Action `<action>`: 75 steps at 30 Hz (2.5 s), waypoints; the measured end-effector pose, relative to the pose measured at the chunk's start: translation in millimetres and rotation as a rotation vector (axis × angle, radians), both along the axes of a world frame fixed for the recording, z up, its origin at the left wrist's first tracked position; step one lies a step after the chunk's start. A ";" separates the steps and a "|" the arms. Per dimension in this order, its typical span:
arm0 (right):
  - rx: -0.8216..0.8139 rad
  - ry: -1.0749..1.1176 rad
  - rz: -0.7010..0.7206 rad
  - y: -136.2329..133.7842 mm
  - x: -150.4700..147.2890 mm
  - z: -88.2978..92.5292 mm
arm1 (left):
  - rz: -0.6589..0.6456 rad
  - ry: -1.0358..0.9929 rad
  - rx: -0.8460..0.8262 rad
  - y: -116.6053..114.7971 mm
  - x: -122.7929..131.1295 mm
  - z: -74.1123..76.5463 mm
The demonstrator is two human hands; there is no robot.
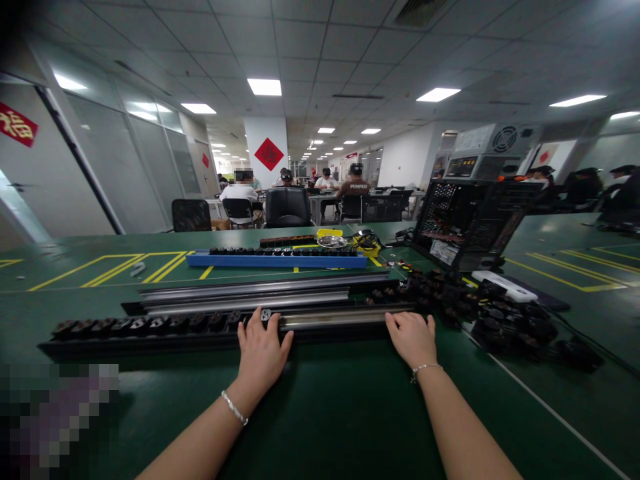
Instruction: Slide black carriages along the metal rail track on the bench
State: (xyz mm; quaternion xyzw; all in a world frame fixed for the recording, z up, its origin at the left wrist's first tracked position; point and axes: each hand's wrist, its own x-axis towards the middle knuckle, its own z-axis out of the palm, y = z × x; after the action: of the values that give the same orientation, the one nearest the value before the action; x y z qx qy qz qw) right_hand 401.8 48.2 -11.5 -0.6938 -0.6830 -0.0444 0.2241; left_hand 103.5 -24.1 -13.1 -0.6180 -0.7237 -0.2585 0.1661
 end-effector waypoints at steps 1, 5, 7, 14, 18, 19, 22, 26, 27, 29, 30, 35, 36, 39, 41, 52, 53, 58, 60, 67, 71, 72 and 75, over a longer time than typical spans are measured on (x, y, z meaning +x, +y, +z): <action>0.002 -0.007 0.000 -0.1 -0.2 0.1 | -0.005 0.002 -0.007 0.2 0.1 0.0; -0.012 -0.022 0.002 -0.8 -1.1 1.5 | -0.050 0.012 -0.014 0.4 1.5 -1.0; -0.019 -0.022 0.000 -1.3 -1.6 2.7 | -0.072 0.012 -0.013 0.0 2.2 -1.1; -0.024 -0.016 -0.012 -1.6 -2.9 4.1 | -0.106 -0.013 -0.035 -2.6 2.5 1.3; -0.026 -0.017 -0.021 -1.1 -3.2 3.6 | -0.135 -0.029 -0.030 -2.2 2.6 1.8; -0.026 -0.018 -0.023 -1.1 -3.2 3.6 | -0.139 -0.033 -0.028 -2.0 2.6 1.9; -0.027 -0.021 -0.029 -0.9 -3.2 3.9 | -0.149 -0.047 -0.025 -1.3 2.5 2.2; -0.037 -0.014 -0.024 -1.0 -3.4 4.1 | -0.173 -0.052 -0.017 -0.6 2.2 1.0; -0.037 -0.013 -0.021 -1.0 -3.5 4.1 | -0.179 -0.052 -0.015 -0.4 2.2 0.4; -0.030 -0.010 -0.017 -1.3 -3.6 3.8 | -0.182 -0.055 -0.010 0.0 2.1 -1.2; -0.026 -0.010 -0.016 -1.4 -3.6 3.7 | -0.182 -0.057 -0.009 0.2 2.1 -1.9; -0.017 -0.011 -0.020 -1.1 -2.9 2.8 | -0.189 -0.057 -0.017 0.0 3.2 -2.9; -0.018 -0.011 -0.018 -0.9 -2.6 2.7 | -0.182 -0.059 -0.019 -0.4 3.9 -2.5; -0.023 -0.010 -0.013 -0.6 -2.3 2.7 | -0.137 -0.064 -0.023 -1.9 6.5 -0.8; -0.026 -0.007 -0.015 -0.7 -2.5 3.0 | -0.107 -0.062 -0.038 -2.8 7.8 0.3; -0.027 0.008 -0.008 -1.1 -2.7 3.6 | -0.132 -0.015 -0.091 -3.1 3.1 3.5; -0.027 0.008 -0.007 -1.0 -2.5 3.6 | -0.135 -0.017 -0.091 -3.1 3.1 3.6; -0.034 0.007 -0.009 -1.2 -2.9 4.2 | -0.152 -0.025 -0.098 -3.2 4.9 3.5; -0.033 0.000 -0.014 -1.5 -3.5 4.8 | -0.159 -0.027 -0.100 -3.4 5.8 3.2; -0.026 -0.016 -0.012 -0.9 -4.2 4.5 | -0.188 -0.022 -0.104 -3.9 5.9 1.8; -0.016 -0.007 -0.014 -0.8 -4.4 3.9 | -0.191 -0.024 -0.109 -4.1 6.0 2.0; -0.017 -0.002 -0.015 -1.0 -4.4 3.9 | -0.193 -0.025 -0.112 -4.1 6.1 2.1; -0.021 0.012 -0.015 -1.9 -4.1 4.1 | -0.210 -0.026 -0.118 -4.5 6.1 2.4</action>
State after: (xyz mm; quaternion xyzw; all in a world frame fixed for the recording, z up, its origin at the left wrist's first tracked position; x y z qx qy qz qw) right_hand 397.7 46.3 -7.4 -0.7013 -0.6769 -0.0347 0.2208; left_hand 109.6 -28.6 -10.7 -0.6958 -0.6710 -0.2392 0.0919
